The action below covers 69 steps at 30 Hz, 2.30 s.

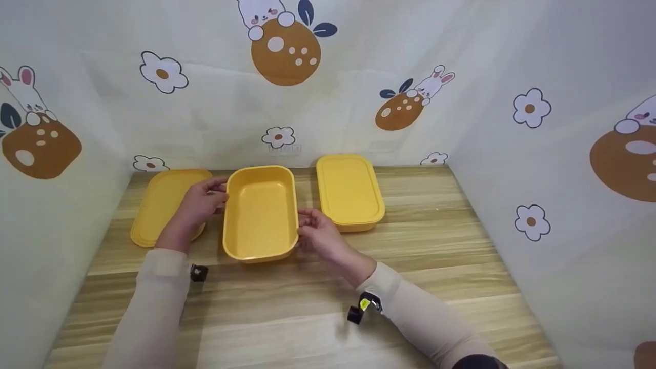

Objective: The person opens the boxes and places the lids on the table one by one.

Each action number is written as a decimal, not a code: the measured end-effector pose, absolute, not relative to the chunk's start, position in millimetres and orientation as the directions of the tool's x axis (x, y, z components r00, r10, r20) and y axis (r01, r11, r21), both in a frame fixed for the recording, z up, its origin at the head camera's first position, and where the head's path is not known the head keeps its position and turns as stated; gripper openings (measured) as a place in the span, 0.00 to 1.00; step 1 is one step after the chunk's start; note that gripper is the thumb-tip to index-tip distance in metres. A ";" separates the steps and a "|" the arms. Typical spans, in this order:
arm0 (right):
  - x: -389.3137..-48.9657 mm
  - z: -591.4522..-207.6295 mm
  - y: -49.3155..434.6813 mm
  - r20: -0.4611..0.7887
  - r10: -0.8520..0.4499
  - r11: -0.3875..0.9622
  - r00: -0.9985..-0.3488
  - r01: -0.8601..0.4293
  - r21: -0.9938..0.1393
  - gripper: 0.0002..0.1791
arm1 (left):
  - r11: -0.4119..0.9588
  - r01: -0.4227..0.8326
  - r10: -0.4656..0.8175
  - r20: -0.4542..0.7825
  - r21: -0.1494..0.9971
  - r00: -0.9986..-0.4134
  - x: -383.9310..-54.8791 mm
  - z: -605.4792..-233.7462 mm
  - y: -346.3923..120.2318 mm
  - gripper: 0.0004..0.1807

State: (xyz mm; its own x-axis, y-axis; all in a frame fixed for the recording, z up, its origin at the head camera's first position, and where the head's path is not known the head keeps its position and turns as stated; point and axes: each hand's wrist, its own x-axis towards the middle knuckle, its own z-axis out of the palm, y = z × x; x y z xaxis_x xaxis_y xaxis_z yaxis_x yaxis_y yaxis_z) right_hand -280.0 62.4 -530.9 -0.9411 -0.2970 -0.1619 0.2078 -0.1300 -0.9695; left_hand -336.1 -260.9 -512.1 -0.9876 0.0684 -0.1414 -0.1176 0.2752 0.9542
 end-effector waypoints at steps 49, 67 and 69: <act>-339.9 -526.6 -9.5 -0.171 -0.287 -0.182 -0.943 0.229 -0.956 0.31 | 0.328 -0.117 -0.119 -0.081 0.937 -0.990 -374.9 -504.5 -309.5 0.29; -343.8 -533.5 -20.3 -0.172 -0.251 -0.222 -0.953 0.230 -0.948 0.29 | 0.322 -0.135 -0.152 -0.090 0.937 -0.984 -378.8 -506.1 -312.5 0.27; -344.0 -533.2 -21.3 -0.175 -0.245 -0.226 -0.954 0.232 -0.946 0.29 | 0.315 -0.133 -0.154 -0.088 0.940 -0.984 -379.5 -505.8 -312.0 0.26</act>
State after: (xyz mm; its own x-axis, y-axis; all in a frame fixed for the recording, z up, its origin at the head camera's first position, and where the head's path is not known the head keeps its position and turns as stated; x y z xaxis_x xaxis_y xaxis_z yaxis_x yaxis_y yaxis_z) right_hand -344.0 -21.3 -533.2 -0.9537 -0.2445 -0.1752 0.2317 -0.2257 -0.9462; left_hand -379.5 -312.0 -505.8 -0.9841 -0.1542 -0.0878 -0.1333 0.3154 0.9396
